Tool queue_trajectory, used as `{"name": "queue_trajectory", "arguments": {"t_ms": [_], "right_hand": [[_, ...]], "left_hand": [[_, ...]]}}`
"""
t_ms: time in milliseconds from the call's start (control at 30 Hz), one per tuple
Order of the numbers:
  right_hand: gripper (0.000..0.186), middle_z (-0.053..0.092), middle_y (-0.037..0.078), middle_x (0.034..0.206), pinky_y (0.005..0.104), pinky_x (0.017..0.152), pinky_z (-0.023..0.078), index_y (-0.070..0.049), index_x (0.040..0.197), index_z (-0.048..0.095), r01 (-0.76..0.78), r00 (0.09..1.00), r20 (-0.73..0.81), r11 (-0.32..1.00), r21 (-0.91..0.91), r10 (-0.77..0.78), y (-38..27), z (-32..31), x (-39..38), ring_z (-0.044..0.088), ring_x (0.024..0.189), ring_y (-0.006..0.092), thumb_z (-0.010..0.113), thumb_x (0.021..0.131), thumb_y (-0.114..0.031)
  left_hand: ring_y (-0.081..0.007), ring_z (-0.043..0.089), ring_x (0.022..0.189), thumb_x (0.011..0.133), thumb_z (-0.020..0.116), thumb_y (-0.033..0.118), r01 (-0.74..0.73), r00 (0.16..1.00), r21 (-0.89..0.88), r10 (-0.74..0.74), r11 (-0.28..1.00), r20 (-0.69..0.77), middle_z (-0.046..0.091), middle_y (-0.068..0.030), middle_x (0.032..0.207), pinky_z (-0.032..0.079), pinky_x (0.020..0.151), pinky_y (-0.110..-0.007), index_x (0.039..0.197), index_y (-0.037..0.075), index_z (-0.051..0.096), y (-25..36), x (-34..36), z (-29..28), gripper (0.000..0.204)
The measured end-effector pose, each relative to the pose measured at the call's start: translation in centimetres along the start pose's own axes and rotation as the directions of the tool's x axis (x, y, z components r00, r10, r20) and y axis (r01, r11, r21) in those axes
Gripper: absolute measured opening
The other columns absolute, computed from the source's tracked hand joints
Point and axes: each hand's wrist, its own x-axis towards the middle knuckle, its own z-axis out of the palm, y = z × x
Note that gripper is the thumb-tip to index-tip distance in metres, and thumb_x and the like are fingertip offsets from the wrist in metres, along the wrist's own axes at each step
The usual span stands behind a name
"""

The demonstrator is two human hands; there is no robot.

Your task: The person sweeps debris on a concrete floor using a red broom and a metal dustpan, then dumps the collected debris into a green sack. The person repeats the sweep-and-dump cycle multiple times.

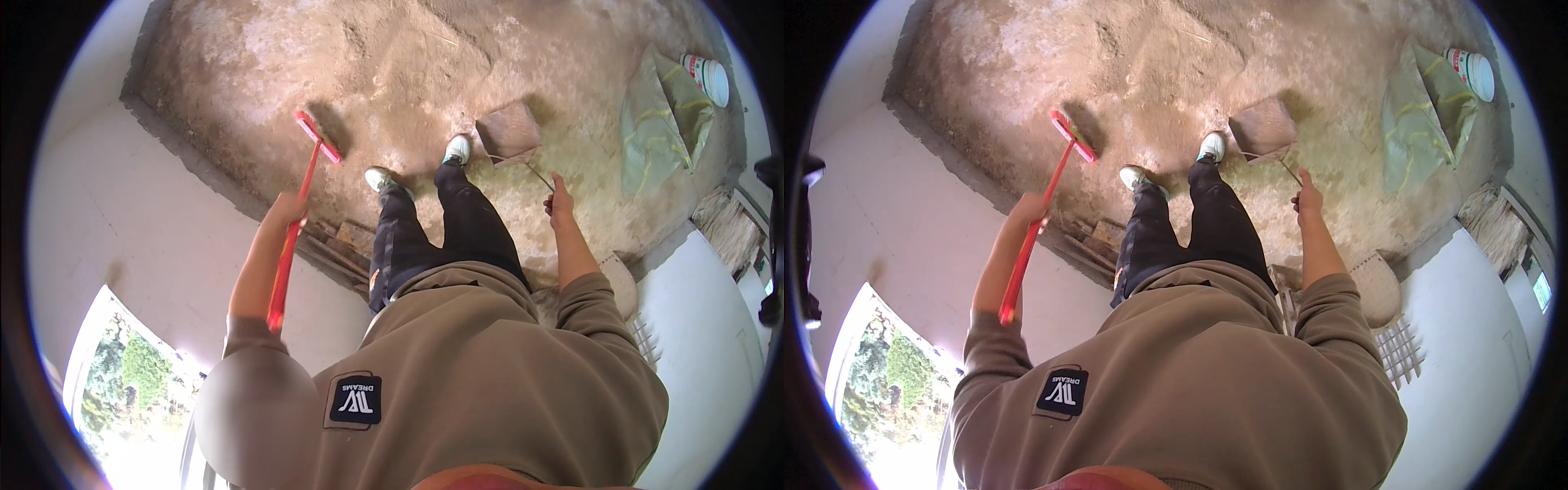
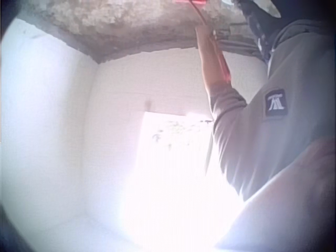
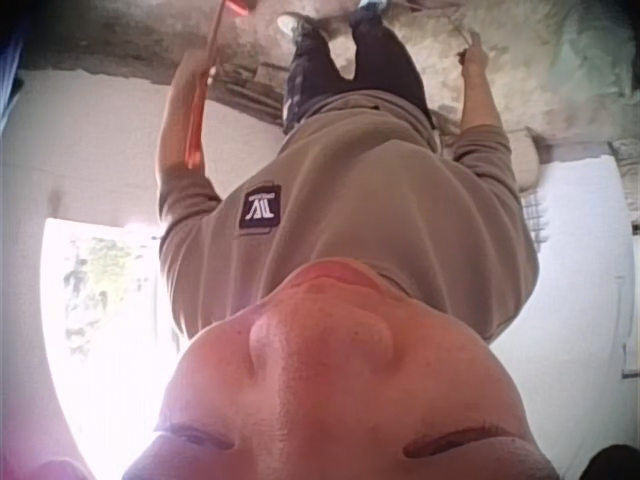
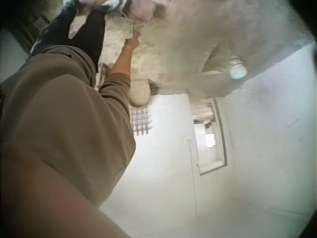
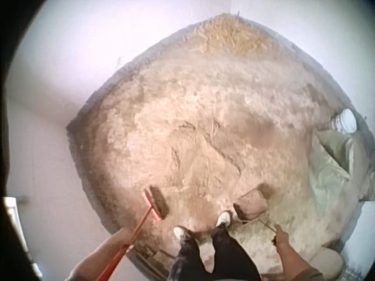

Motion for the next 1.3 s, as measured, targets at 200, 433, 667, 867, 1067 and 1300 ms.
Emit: {"name": "queue_trajectory", "arguments": {"t_ms": [200,433,667,867,1067,1300], "right_hand": [[0.052,0.048,-0.001,0.062,0.0282,0.045,0.038,-0.013,0.080,0.055,-0.041,0.998,-0.038,0.998,0.047,0.043,0.8,-0.1,0.5,0.052,0.052,0.0139,0.076,0.077,-0.061],[0.054,0.047,0.000,0.063,0.0297,0.047,0.037,-0.011,0.086,0.058,-0.111,0.994,-0.013,0.992,0.055,0.112,1.1,-0.5,1.9,0.051,0.054,0.0144,0.075,0.078,-0.062],[0.061,0.049,0.001,0.068,0.0301,0.048,0.039,-0.007,0.091,0.058,-0.097,0.995,0.015,0.991,0.088,0.096,1.7,0.5,4.0,0.052,0.056,0.0152,0.073,0.078,-0.065],[0.061,0.049,0.003,0.068,0.0305,0.048,0.041,-0.008,0.081,0.056,-0.089,0.996,-0.004,0.992,0.085,0.090,2.1,0.8,4.4,0.054,0.056,0.0165,0.074,0.077,-0.066],[0.066,0.051,0.005,0.066,0.0309,0.045,0.042,-0.005,0.073,0.056,-0.108,0.994,-0.017,0.991,0.079,0.109,2.0,0.3,4.5,0.055,0.053,0.0176,0.072,0.077,-0.068],[0.066,0.050,0.005,0.064,0.0311,0.046,0.043,-0.005,0.071,0.055,-0.099,0.995,-0.020,0.991,0.092,0.101,3.3,-0.3,5.1,0.055,0.052,0.0180,0.071,0.078,-0.069]], "left_hand": [[-0.0385,0.073,0.082,0.077,0.061,0.017,-0.311,0.937,0.395,0.348,0.865,-0.024,0.071,-0.0281,0.086,0.054,0.070,-0.046,0.093,-0.005,0.073,12.1,8.9,4.0,0.030],[-0.0186,0.054,0.044,0.079,0.055,-0.001,-0.272,0.961,-0.217,0.255,0.938,-0.104,0.049,-0.0056,0.052,0.039,0.037,-0.036,0.079,0.001,0.063,-1.1,-4.7,3.1,0.008],[-0.0357,0.073,0.073,0.084,0.060,0.016,-0.252,0.962,0.828,0.220,0.501,0.160,0.072,-0.0195,0.078,0.056,0.061,-0.044,0.089,0.004,0.075,-1.4,5.0,1.6,0.020],[-0.0377,0.071,0.074,0.078,0.062,0.016,-0.351,0.904,0.594,0.426,0.724,0.015,0.068,-0.0228,0.074,0.055,0.061,-0.043,0.086,0.002,0.072,10.0,7.9,6.6,0.019],[-0.0300,0.068,0.072,0.075,0.061,0.005,-0.320,0.918,0.221,0.359,0.921,-0.166,0.066,-0.0209,0.076,0.053,0.066,-0.040,0.106,0.001,0.070,-0.5,-3.4,4.6,0.032],[-0.0457,0.068,0.100,0.076,0.063,0.007,-0.021,0.941,0.618,0.225,0.786,-0.253,0.069,-0.0307,0.096,0.055,0.084,-0.047,0.103,-0.006,0.068,-0.5,1.4,6.3,0.030]]}}
